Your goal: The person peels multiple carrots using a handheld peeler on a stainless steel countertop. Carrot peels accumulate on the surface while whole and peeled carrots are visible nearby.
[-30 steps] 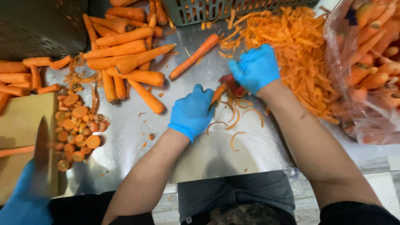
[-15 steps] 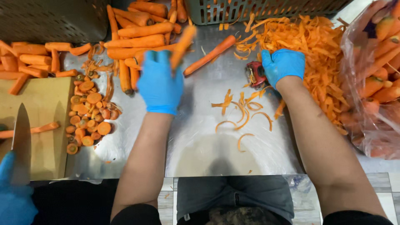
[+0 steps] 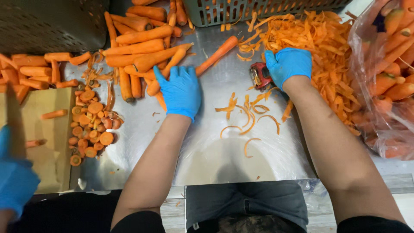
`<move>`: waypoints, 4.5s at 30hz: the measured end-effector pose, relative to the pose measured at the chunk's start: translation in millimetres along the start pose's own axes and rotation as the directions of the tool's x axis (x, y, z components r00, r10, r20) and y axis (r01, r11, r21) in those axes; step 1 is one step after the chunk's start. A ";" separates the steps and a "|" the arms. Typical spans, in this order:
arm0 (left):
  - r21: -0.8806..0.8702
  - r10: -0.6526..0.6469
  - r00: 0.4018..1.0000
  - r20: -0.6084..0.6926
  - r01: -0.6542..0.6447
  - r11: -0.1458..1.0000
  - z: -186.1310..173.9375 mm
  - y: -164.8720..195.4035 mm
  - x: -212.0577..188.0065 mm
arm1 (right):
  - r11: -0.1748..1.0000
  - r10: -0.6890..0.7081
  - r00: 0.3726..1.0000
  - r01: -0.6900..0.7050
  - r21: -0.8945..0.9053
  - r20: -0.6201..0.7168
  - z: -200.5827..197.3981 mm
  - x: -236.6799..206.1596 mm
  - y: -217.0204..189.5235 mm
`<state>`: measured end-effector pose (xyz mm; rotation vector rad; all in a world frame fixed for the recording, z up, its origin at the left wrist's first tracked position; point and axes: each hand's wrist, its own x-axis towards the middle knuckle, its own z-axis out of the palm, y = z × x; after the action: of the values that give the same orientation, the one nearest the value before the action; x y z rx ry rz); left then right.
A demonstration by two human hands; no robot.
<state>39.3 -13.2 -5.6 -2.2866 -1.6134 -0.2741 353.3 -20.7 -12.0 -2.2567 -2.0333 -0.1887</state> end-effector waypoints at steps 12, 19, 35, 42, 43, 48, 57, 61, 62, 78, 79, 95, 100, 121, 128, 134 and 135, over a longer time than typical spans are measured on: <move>-0.365 0.262 0.965 0.015 -0.239 0.900 -34.2 12.5 -7.5 | 0.840 0.297 0.908 -0.101 0.532 -0.295 -4.4 -9.4 10.7; -0.626 0.398 0.903 0.165 -0.216 0.749 -32.4 33.2 -21.3 | 0.955 -0.149 0.942 0.216 0.202 -0.302 -33.3 -28.6 -29.1; -0.275 -0.012 0.999 -0.033 0.002 0.961 -3.7 -14.5 -3.3 | 0.979 -0.141 0.977 0.162 0.128 -0.160 -4.7 -20.2 -18.6; -0.011 -0.264 0.959 0.106 0.267 0.964 -7.0 -47.6 6.3 | 0.977 -0.043 0.993 0.064 0.203 -0.107 -6.8 -19.5 -12.0; 0.013 -0.280 0.951 0.131 0.281 0.960 -10.1 -48.0 6.6 | 0.978 -0.046 0.990 0.071 0.197 -0.130 -6.7 -19.0 -10.9; -0.155 -0.223 0.971 0.090 0.235 0.960 -28.6 -29.1 -3.2 | 0.969 0.017 0.986 0.024 0.244 -0.164 -4.2 -16.2 0.8; -0.571 0.314 0.945 0.090 -0.209 0.794 -50.0 21.1 -18.1 | 0.971 0.056 0.978 -0.006 0.238 -0.203 -8.3 -19.1 1.4; -0.522 0.392 0.915 0.091 -0.292 0.802 -39.6 24.7 -15.1 | 0.954 -0.151 0.951 0.212 0.213 -0.269 -27.9 -28.4 -23.5; -0.545 0.402 0.906 0.131 -0.273 0.793 -37.5 25.0 -15.5 | 0.932 -0.198 0.942 0.267 0.245 -0.272 -33.9 -30.9 -30.4; -0.646 0.530 0.823 0.203 -0.294 0.705 -33.7 13.8 -17.2 | 0.884 -0.463 0.838 0.458 -0.089 -0.288 -19.3 -12.9 -18.5; -0.643 0.530 0.817 0.227 -0.283 0.711 -33.7 11.9 -16.1 | 0.937 -0.349 0.909 0.335 -0.095 -0.229 -14.6 -3.4 -2.9; -0.547 0.549 0.833 0.071 -0.428 0.720 -44.2 11.7 -21.1 | 0.888 -0.410 0.860 0.453 0.084 -0.304 -52.0 -36.1 -63.2; -0.492 0.557 0.831 -0.006 -0.487 0.722 -39.2 10.0 -21.5 | 0.982 -0.110 0.993 0.103 -0.157 -0.037 -27.3 10.1 5.5; -0.369 0.552 0.825 -0.121 -0.554 0.746 -57.2 8.9 -22.9 | 0.987 0.057 0.963 -0.094 -0.131 -0.263 -15.3 2.8 35.7; -0.560 0.532 0.845 0.059 -0.413 0.718 -53.5 7.3 -24.7 | 0.951 -0.295 0.938 0.307 0.043 -0.180 -27.2 -25.7 -35.3; -0.614 0.416 0.873 0.255 -0.186 0.767 -46.6 -1.3 -13.4 | 0.985 0.082 0.980 -0.107 -0.133 -0.181 -17.9 5.8 21.9; -0.608 0.392 0.889 0.236 -0.180 0.773 -44.3 0.3 -12.6 | 0.986 0.075 0.974 -0.105 -0.131 -0.214 -12.0 5.7 24.5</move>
<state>36.7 -40.8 31.1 -3.1745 -1.4167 -0.3207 378.0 -19.5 0.9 -2.2914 -1.8610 -0.5543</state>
